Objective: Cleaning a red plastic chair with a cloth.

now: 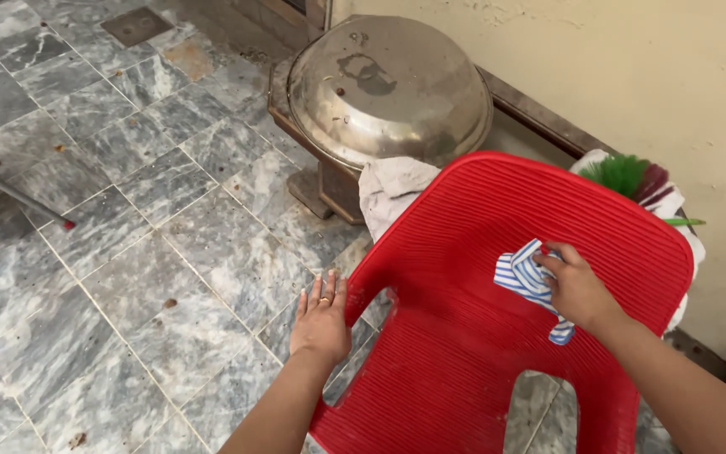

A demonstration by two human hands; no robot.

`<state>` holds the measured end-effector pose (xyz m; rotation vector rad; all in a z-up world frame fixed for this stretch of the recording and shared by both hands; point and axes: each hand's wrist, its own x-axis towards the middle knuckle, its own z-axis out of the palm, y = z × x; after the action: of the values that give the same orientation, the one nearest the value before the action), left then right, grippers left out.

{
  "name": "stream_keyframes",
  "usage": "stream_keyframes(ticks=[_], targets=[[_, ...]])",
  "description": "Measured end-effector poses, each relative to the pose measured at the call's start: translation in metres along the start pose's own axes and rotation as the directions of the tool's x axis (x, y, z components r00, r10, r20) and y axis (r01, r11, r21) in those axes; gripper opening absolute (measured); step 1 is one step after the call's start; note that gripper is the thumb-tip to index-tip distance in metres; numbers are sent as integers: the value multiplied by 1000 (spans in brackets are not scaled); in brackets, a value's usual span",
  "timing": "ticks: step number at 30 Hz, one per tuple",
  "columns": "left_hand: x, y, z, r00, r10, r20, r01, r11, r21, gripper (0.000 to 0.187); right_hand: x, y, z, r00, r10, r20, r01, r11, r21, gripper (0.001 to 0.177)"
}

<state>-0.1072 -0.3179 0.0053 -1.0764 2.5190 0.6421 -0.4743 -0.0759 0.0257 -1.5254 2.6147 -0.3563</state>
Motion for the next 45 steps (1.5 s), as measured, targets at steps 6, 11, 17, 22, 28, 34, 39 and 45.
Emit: stream_keyframes(ticks=[6, 11, 17, 22, 28, 34, 39, 45], targets=[[24, 13, 0, 999, -37, 34, 37, 999, 13, 86, 29, -23, -21, 997, -1, -71, 8, 996, 93, 38], [40, 8, 16, 994, -83, 70, 83, 997, 4, 85, 67, -39, -35, 942, -252, -220, 243, 968, -65, 48], [38, -2, 41, 978, -154, 143, 154, 988, 9, 82, 125, -39, 15, 916, -278, -289, 247, 959, -140, 77], [40, -15, 64, 964, -184, 192, 183, 983, 23, 81, 159, -67, 68, 919, -269, -287, 228, 959, -168, 74], [40, 1, 44, 969, -179, 170, 178, 984, 20, 82, 180, -121, 90, 912, -363, 192, 411, 810, -418, 53], [54, 26, 16, 977, -123, 175, 127, 992, -11, 86, 187, -70, 72, 858, -497, 129, 464, 643, -609, 62], [56, 17, 15, 986, -110, 127, 118, 991, -57, 86, 176, -8, 53, 917, -262, -302, 54, 830, -556, 42], [48, -13, 40, 980, -147, 136, 146, 989, 17, 84, 175, -65, 60, 861, -256, -440, 60, 910, -411, 48]])
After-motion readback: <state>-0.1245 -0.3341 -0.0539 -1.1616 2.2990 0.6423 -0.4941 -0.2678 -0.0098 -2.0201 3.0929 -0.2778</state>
